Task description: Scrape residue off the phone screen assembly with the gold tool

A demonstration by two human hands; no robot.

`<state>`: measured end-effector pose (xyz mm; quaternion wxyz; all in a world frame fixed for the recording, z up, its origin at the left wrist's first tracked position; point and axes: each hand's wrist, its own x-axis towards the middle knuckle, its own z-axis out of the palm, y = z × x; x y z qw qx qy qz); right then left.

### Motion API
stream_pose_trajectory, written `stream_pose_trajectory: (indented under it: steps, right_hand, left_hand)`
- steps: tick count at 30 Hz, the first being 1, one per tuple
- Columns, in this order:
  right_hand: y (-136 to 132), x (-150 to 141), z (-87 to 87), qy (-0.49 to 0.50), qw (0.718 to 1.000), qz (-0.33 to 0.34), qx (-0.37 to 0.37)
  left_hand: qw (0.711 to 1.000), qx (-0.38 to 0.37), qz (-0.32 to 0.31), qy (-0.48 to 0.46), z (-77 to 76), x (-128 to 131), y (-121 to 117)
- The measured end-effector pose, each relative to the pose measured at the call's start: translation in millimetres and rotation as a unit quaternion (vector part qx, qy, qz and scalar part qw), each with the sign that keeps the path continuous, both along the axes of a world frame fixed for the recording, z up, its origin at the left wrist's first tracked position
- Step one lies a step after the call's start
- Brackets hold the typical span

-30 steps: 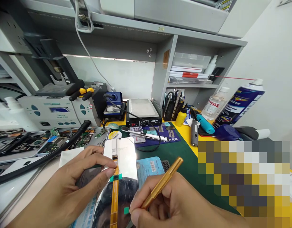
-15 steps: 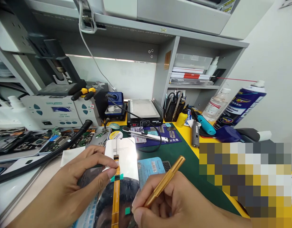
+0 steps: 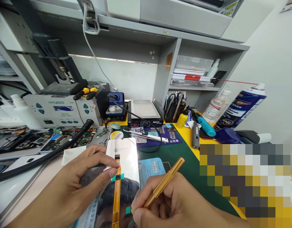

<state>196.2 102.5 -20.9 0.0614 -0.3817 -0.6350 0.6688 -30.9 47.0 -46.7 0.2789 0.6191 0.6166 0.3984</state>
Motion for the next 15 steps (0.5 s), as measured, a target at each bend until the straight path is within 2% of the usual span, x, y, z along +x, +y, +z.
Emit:
stream_pose_trajectory:
  steps: [10, 15]
  right_hand:
    - [1.8, 7.2, -8.0, -0.013, 1.000, 0.007, 0.008]
    - [1.3, 3.7, -4.6, -0.012, 1.000, 0.013, 0.018]
  left_hand:
    - [1.000, -0.008, 0.004, -0.015, 3.4, 1.9, -1.3]
    - [0.999, -0.023, 0.010, -0.026, 7.7, 2.9, -2.4]
